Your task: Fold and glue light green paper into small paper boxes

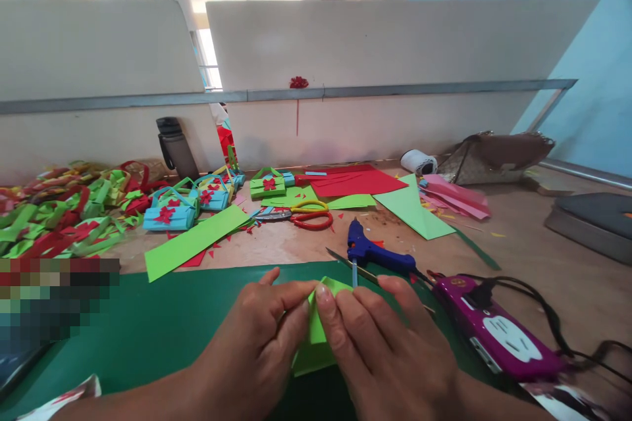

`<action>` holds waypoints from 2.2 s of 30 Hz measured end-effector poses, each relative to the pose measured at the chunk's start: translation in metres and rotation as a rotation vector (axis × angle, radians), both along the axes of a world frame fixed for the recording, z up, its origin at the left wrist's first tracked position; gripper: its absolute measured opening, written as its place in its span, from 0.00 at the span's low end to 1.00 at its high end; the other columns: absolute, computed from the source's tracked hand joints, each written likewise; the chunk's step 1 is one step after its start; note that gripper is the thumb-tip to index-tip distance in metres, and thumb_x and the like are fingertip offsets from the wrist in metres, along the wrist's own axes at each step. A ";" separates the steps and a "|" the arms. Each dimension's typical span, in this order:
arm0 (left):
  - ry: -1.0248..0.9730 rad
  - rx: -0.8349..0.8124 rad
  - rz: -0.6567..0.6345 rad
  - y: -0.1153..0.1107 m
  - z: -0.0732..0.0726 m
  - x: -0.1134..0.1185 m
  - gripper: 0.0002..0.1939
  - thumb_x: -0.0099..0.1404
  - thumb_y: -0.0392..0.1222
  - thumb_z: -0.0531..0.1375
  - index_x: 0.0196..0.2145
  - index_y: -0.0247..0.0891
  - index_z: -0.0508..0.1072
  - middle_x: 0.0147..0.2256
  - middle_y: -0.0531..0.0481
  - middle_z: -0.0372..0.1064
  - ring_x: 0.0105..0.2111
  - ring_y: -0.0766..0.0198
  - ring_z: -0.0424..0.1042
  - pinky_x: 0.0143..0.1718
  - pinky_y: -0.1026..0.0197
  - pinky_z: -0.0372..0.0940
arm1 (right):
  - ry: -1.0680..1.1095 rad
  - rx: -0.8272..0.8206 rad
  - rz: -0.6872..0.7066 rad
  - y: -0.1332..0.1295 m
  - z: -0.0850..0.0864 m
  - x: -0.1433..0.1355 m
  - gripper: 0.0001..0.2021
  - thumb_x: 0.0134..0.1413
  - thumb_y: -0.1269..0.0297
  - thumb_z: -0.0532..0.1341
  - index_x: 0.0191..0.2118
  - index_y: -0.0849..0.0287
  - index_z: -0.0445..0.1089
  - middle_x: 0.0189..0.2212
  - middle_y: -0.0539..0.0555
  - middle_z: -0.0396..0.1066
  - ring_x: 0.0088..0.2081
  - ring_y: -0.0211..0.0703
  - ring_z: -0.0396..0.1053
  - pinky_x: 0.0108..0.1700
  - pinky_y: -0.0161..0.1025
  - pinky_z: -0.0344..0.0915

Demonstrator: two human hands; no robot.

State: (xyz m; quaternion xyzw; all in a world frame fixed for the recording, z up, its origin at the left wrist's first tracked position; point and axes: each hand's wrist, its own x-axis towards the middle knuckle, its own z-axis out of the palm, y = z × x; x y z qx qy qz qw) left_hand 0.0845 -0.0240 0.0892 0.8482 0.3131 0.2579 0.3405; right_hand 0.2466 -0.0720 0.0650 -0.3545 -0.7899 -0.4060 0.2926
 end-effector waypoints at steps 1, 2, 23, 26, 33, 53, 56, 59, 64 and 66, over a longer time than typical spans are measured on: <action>-0.008 0.028 0.012 0.000 0.000 0.000 0.17 0.67 0.42 0.45 0.28 0.37 0.70 0.21 0.59 0.67 0.20 0.72 0.64 0.59 0.52 0.52 | -0.002 0.003 -0.001 0.000 0.000 0.000 0.16 0.57 0.78 0.46 0.38 0.72 0.72 0.27 0.60 0.76 0.29 0.49 0.71 0.39 0.50 0.59; -0.010 0.053 0.022 0.000 -0.001 -0.001 0.17 0.67 0.41 0.45 0.28 0.37 0.70 0.20 0.59 0.66 0.19 0.72 0.63 0.59 0.53 0.52 | -0.008 -0.002 -0.003 0.000 -0.001 -0.001 0.16 0.57 0.78 0.46 0.39 0.72 0.72 0.27 0.60 0.76 0.29 0.48 0.71 0.39 0.50 0.59; -0.015 0.114 0.006 -0.001 0.001 -0.004 0.12 0.67 0.38 0.48 0.37 0.41 0.72 0.24 0.62 0.71 0.23 0.73 0.70 0.61 0.51 0.48 | 0.087 -0.029 0.058 0.000 -0.005 -0.002 0.16 0.60 0.76 0.48 0.34 0.64 0.72 0.36 0.57 0.77 0.38 0.48 0.71 0.44 0.49 0.60; -0.026 0.129 0.006 -0.001 0.001 -0.004 0.13 0.67 0.36 0.48 0.40 0.43 0.72 0.24 0.63 0.71 0.23 0.73 0.71 0.61 0.51 0.49 | 0.087 -0.035 0.063 -0.002 -0.005 -0.001 0.16 0.60 0.76 0.48 0.34 0.64 0.72 0.36 0.57 0.77 0.39 0.48 0.71 0.46 0.50 0.60; -0.055 0.126 -0.004 -0.002 0.001 -0.004 0.13 0.66 0.37 0.49 0.42 0.44 0.72 0.24 0.62 0.71 0.23 0.72 0.71 0.61 0.49 0.48 | 0.086 -0.061 0.074 -0.001 -0.002 0.002 0.16 0.59 0.76 0.46 0.36 0.64 0.72 0.36 0.58 0.76 0.40 0.45 0.72 0.52 0.50 0.59; -0.035 0.144 0.019 -0.001 0.005 -0.008 0.13 0.65 0.39 0.51 0.42 0.44 0.74 0.27 0.59 0.76 0.25 0.68 0.74 0.62 0.44 0.43 | 0.124 0.041 0.084 0.006 -0.015 -0.006 0.11 0.58 0.69 0.53 0.34 0.65 0.73 0.31 0.59 0.76 0.38 0.49 0.71 0.48 0.52 0.60; -0.053 0.350 0.021 0.005 -0.001 -0.012 0.14 0.65 0.34 0.51 0.44 0.44 0.72 0.34 0.57 0.77 0.32 0.67 0.76 0.63 0.45 0.36 | 0.138 -0.044 0.150 0.007 -0.011 -0.002 0.16 0.60 0.58 0.54 0.36 0.64 0.73 0.32 0.59 0.75 0.40 0.50 0.71 0.50 0.52 0.59; -0.037 0.516 0.041 0.010 -0.005 -0.014 0.13 0.65 0.33 0.52 0.42 0.45 0.72 0.39 0.55 0.76 0.39 0.65 0.75 0.63 0.47 0.31 | 0.338 -0.189 0.266 0.006 0.002 0.005 0.12 0.59 0.59 0.56 0.35 0.61 0.72 0.28 0.53 0.72 0.38 0.43 0.70 0.51 0.46 0.61; -0.060 0.570 0.057 0.015 -0.007 -0.013 0.08 0.63 0.34 0.56 0.37 0.45 0.73 0.38 0.55 0.77 0.40 0.64 0.75 0.63 0.49 0.32 | 0.669 -0.401 0.321 0.013 0.015 0.015 0.03 0.54 0.72 0.60 0.32 0.61 0.71 0.29 0.53 0.68 0.34 0.38 0.67 0.38 0.37 0.66; -0.068 0.559 0.052 0.015 -0.008 -0.012 0.08 0.62 0.34 0.58 0.37 0.45 0.73 0.38 0.56 0.77 0.40 0.64 0.74 0.63 0.50 0.33 | 0.723 -0.478 0.357 0.017 0.012 0.015 0.03 0.52 0.74 0.61 0.32 0.61 0.72 0.30 0.52 0.68 0.34 0.37 0.68 0.37 0.34 0.66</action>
